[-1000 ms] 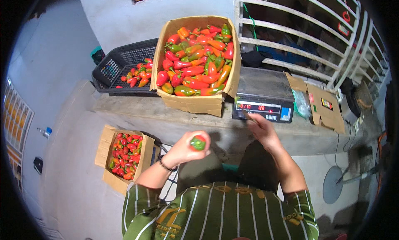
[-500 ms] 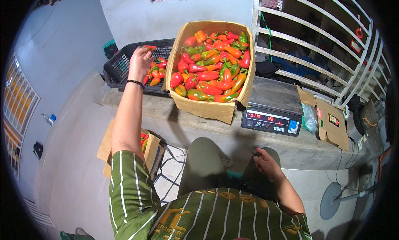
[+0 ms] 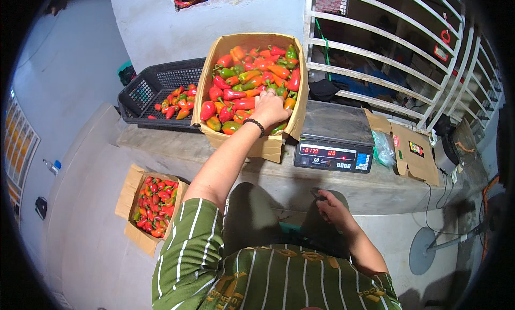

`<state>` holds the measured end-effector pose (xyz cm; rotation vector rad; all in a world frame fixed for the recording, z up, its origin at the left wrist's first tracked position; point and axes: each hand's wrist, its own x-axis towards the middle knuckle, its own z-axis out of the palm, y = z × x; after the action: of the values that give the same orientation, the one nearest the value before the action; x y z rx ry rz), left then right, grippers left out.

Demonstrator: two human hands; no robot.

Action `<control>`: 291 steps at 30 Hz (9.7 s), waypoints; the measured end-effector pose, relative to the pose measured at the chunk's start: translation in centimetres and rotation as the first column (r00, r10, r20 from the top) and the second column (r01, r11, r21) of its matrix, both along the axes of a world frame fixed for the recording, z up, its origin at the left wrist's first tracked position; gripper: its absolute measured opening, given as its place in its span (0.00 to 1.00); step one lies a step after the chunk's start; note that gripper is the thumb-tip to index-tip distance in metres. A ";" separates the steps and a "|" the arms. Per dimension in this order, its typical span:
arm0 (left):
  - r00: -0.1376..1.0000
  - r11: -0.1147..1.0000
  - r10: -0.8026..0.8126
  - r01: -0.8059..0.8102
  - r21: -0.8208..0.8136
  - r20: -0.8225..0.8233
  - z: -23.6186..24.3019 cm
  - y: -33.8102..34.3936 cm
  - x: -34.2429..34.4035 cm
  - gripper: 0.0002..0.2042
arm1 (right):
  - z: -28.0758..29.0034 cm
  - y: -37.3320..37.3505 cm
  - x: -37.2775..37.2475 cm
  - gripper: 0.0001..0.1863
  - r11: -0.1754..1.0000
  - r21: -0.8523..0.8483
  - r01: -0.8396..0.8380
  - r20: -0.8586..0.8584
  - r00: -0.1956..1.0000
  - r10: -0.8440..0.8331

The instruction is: The person sits on a low stool and sorts red, green, and orange peppers from a large cardboard box into a smaller box. They pick up individual peppers, inspect them, and place them into the smaller container, occasionally using a digital scale to weigh the produce.

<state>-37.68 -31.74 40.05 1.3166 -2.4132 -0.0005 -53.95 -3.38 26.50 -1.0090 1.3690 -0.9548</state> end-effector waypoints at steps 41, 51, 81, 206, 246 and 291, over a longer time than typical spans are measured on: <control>0.545 0.333 0.073 0.776 0.535 -0.835 -7.8 21.3 11.4 0.07 | 6.3 -2.4 4.7 0.18 0.868 -0.372 -0.329 -0.540 0.837 0.087; -0.144 0.100 0.743 0.990 -0.104 -0.653 -10.6 18.0 15.0 0.22 | 0.8 -1.5 1.6 0.13 0.999 -0.003 -0.047 -0.224 0.974 0.046; 0.986 0.960 0.133 -0.153 -0.235 -0.100 2.3 -1.4 0.8 0.16 | -1.4 -1.5 0.1 0.12 1.000 -0.006 -0.005 -0.137 0.991 0.004; 0.080 0.783 0.249 0.569 0.250 -0.965 1.9 -7.0 2.8 0.27 | 2.3 -2.5 1.7 0.14 0.986 -0.147 0.076 -0.097 0.991 -0.091; 0.549 0.801 0.104 0.447 0.397 -0.829 -13.0 19.2 6.7 0.16 | 5.9 -4.7 7.4 0.18 0.934 -0.313 -0.173 -0.151 0.980 0.131; 0.930 0.861 -0.367 0.326 -0.391 -0.033 1.5 -3.4 9.6 0.20 | -1.3 -1.4 0.3 0.29 1.000 0.002 -0.030 -0.083 0.996 0.030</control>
<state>-28.12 -35.15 41.57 0.6820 -2.3693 0.2773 -53.61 -4.82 25.16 -1.0758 1.4189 -0.8982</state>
